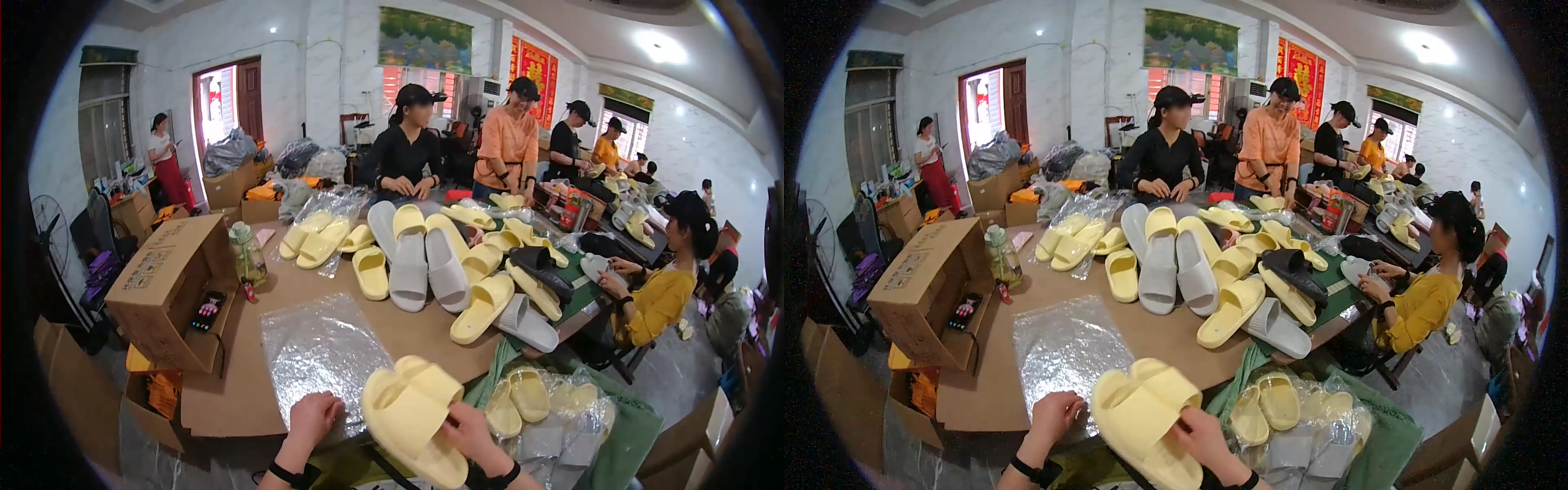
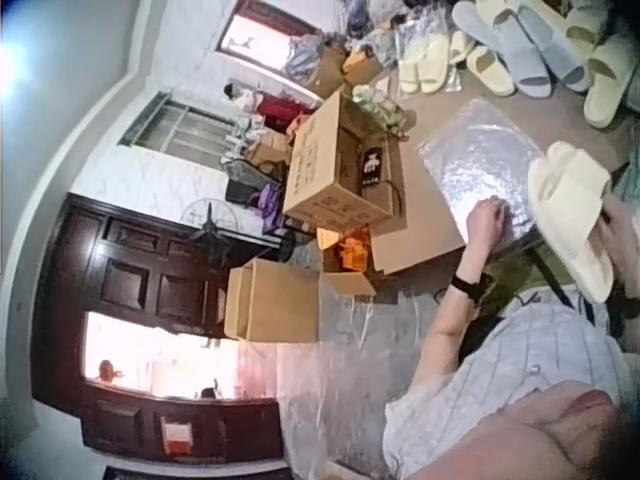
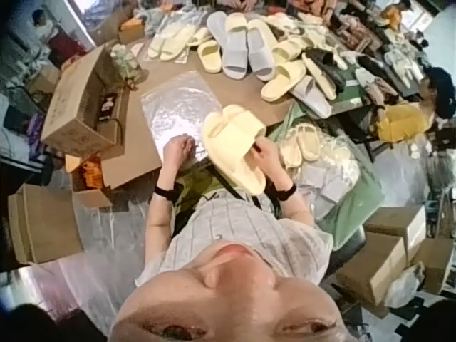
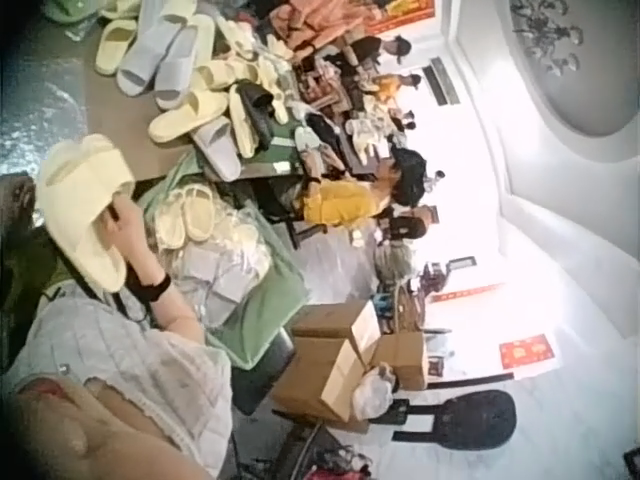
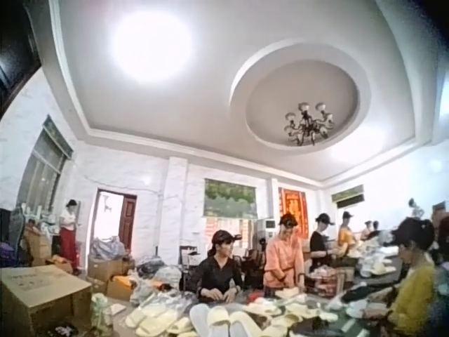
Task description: The recorder is sorting and checking pairs of slippers of different colors (yellow, grey, black) on a table in a manufacturing setting.
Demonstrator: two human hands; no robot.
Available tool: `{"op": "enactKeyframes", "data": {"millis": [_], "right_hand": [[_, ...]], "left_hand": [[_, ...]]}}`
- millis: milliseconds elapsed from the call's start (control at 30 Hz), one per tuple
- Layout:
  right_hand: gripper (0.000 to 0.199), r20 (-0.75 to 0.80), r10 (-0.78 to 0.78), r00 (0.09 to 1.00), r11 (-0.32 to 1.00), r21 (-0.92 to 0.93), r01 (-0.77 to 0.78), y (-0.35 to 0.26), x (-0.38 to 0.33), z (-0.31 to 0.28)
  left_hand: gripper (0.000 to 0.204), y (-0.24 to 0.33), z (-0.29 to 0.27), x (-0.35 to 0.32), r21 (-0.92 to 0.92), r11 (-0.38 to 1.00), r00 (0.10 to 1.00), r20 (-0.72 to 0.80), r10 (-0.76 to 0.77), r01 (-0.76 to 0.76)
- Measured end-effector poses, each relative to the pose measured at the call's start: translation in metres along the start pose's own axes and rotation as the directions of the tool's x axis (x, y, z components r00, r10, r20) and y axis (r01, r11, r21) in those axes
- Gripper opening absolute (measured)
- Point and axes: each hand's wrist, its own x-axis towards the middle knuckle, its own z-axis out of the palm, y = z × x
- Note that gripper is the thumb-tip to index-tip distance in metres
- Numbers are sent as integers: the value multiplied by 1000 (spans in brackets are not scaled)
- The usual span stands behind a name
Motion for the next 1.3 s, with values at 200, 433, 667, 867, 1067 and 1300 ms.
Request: {"op": "enactKeyframes", "data": {"millis": [200, 433, 667, 867, 1067, 1300], "right_hand": [[22, 379, -90, 921, 994, -26, 108, -24, -5, 22], [24, 336, -180, 925, 977, -46, 207, -43, -12, 29], [27, 342, 0, 940, 983, -171, 62, -9, -5, 35], [28, 351, -16, 936, 984, -161, 77, -14, 4, 36], [28, 345, -46, 938, 963, -233, 132, -8, -1, 48], [26, 235, -61, 970, 962, -244, 119, -4, 8, 57]], "left_hand": [[24, 14, -4, 6, -221, 973, 988, -118, -102, 74], [26, -3, -5, 9, -312, 939, 982, -71, -173, 143], [24, 15, -34, 14, -386, 921, 998, -18, -62, 50], [19, 26, -28, 11, -173, 975, 980, -166, 114, -142], [15, 41, -27, 12, 22, 968, 936, -250, 246, -249], [18, 42, -26, 9, -60, 965, 958, -154, 243, -255]]}}
